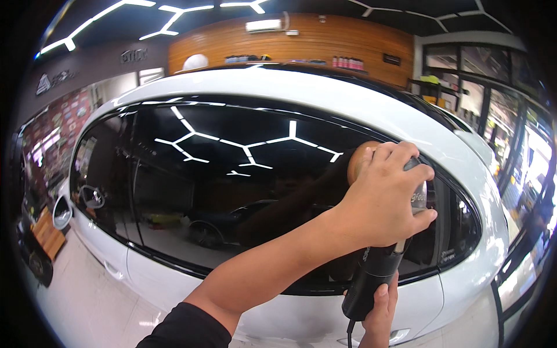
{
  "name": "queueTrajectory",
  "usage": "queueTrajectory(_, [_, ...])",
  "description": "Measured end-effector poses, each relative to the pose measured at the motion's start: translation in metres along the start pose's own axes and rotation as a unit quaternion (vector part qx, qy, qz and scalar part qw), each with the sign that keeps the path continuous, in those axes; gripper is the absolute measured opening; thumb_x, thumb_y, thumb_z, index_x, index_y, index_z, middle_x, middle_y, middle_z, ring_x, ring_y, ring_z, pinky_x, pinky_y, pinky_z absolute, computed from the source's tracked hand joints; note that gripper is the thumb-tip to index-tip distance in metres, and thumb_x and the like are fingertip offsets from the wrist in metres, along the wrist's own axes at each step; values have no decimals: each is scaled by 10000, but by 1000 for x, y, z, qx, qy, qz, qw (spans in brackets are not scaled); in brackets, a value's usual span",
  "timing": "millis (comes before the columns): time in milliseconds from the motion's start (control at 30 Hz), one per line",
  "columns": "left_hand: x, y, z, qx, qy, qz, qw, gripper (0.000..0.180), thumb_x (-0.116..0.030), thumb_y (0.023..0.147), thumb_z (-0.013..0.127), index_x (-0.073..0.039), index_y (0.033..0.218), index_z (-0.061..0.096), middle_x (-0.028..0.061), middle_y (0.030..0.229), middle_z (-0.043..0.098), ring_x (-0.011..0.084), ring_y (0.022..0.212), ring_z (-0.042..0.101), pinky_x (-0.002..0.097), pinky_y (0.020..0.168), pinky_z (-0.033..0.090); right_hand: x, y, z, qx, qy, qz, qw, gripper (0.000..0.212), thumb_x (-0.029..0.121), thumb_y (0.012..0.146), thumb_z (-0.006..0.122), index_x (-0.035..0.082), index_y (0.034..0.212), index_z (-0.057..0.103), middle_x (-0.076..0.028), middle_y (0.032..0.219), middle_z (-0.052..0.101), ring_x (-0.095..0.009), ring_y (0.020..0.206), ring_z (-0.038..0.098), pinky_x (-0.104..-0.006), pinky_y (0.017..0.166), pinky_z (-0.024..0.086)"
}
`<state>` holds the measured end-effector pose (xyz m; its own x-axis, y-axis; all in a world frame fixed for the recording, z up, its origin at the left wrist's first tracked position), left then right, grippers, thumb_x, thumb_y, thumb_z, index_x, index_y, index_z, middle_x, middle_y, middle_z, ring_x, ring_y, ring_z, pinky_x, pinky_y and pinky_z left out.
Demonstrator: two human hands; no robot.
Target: The person uses a rotary polisher with an orange pad to buff the rear window of a white car in a well-lit garage. They briefly pause to apply a liquid from a white bottle onto the pad, then continue polishing the same window area.
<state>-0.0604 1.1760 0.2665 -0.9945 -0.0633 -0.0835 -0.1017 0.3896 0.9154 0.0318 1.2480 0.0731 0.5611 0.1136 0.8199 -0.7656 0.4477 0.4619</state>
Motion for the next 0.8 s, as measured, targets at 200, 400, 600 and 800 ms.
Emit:
queueTrajectory(200, [36,-23,-118,-50,32,-23,998,526,-357,735,807,-46,1147,705,215,1291,552,421,1266,488,512,1110,345,-3,10,78,112,-85,15,990,802,497,990,587,-28,1534,322,-140,1303,582,-200,1145,577,-337,991,462])
queueTrajectory(400, [87,-59,-269,-105,104,-52,988,516,-403,755,808,-69,1136,709,182,1282,560,390,1258,506,476,1068,425,10,15,227,174,-220,-50,959,754,487,1008,546,-4,1543,342,-182,1339,583,-256,1245,537,-372,1080,389])
queueTrajectory(600, [125,-100,-386,-203,161,-37,965,448,-318,778,845,-31,1092,703,138,1131,642,293,1079,618,375,983,477,12,25,335,262,-294,-93,914,734,514,993,553,34,1524,394,-230,1262,628,-301,1189,602,-388,1042,432])
queueTrajectory(800, [135,-134,-432,-199,132,-116,964,538,-430,826,822,-46,1181,696,131,1219,604,264,1133,597,359,1004,467,13,18,377,290,-340,-58,893,725,552,985,554,70,1512,432,-212,1156,666,-302,1096,643,-396,986,471])
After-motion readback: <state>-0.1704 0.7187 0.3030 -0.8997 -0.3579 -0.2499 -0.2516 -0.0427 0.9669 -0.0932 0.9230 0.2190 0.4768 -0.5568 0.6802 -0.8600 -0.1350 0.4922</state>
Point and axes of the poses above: each hand's wrist, its own y-axis towards the middle knuckle, its own z-axis out of the palm, x = y × z, the point moved 5 cm from there along y, towards the middle knuckle
